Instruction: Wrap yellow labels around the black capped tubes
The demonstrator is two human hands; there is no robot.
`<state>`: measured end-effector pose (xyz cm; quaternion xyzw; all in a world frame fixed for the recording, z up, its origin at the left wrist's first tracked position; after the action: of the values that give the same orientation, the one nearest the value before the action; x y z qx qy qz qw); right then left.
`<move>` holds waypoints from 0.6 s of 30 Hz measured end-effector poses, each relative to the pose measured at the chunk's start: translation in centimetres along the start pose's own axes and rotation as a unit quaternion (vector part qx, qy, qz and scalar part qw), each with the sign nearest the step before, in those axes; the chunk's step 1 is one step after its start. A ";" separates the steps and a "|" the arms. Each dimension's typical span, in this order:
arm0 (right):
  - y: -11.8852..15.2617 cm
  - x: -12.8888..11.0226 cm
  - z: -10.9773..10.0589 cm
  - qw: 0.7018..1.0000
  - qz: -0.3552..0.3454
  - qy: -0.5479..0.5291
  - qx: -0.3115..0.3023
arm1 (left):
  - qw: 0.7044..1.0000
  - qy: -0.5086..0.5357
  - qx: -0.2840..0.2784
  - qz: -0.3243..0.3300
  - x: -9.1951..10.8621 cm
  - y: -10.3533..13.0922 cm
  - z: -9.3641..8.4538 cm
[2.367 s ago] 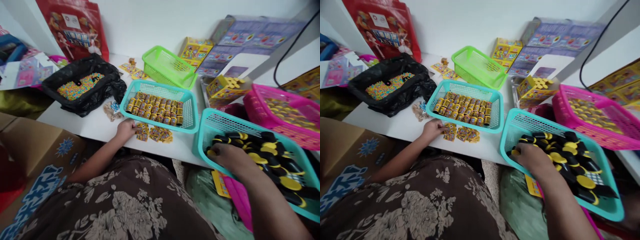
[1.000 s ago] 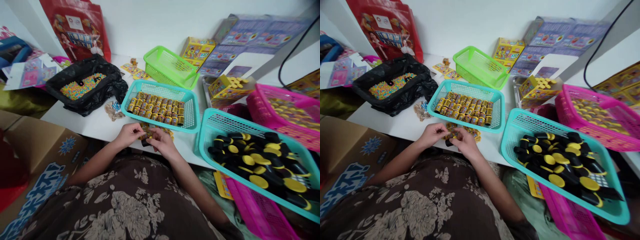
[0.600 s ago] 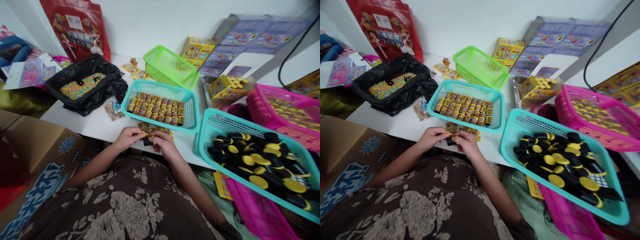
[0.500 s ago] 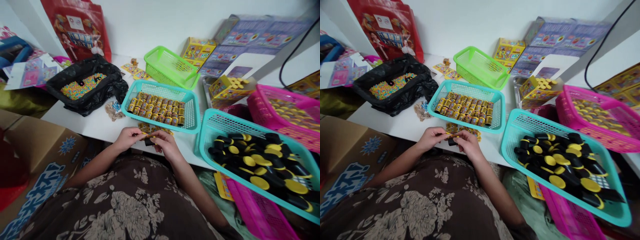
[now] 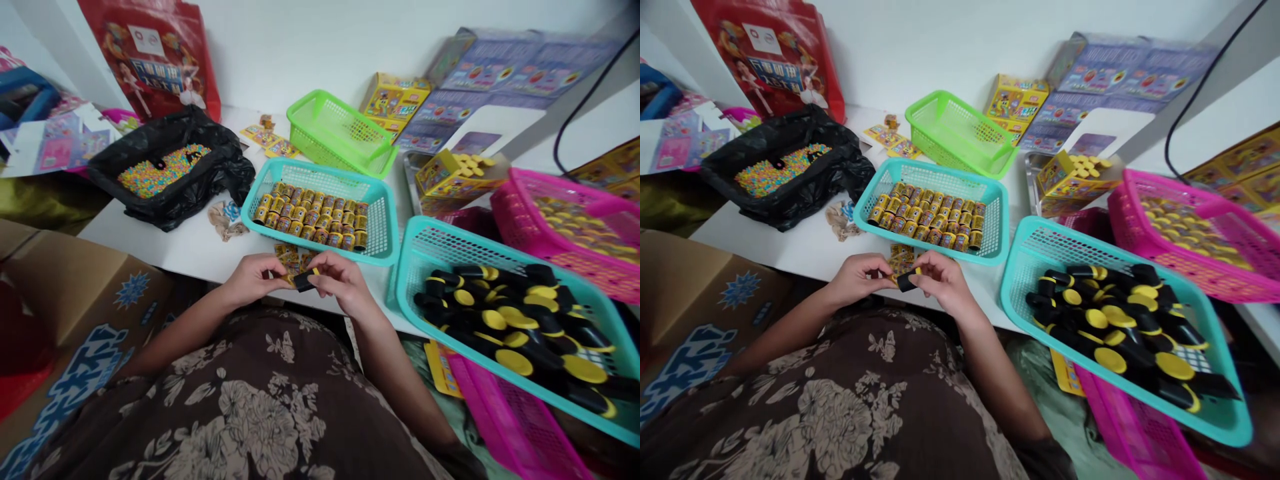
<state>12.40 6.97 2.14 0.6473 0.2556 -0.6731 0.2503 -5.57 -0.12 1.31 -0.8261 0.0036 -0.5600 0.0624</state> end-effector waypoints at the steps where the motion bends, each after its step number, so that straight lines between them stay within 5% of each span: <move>1: -0.1 0.0 0.1 1.000 0.005 0.002 -0.003 | 1.000 -0.004 -0.002 0.006 0.0 0.1 0.0; 9: -1.2 0.4 0.7 0.998 0.053 0.012 -0.003 | 0.998 0.023 -0.043 0.042 -0.5 -0.3 0.1; 15: -0.4 0.0 1.7 0.989 0.040 0.145 0.004 | 0.994 0.100 -0.033 -0.027 -1.6 0.7 0.4; 18: -1.5 0.9 1.7 0.979 0.050 0.197 -0.004 | 0.983 0.164 -0.050 -0.066 -3.7 -0.1 0.7</move>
<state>10.14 6.96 1.29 0.7782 0.2695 -0.5180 0.2313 -6.32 0.34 -2.38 -0.7238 -0.0126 -0.6897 -0.0168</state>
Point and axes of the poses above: each hand's wrist, its own y-axis away from the middle knuckle, its own z-axis out of the palm, x = y × z, the point moved 3 cm from there along -y, towards the middle knuckle, and after that the axes turned 2 degrees about -z, right-handed, at the moved point
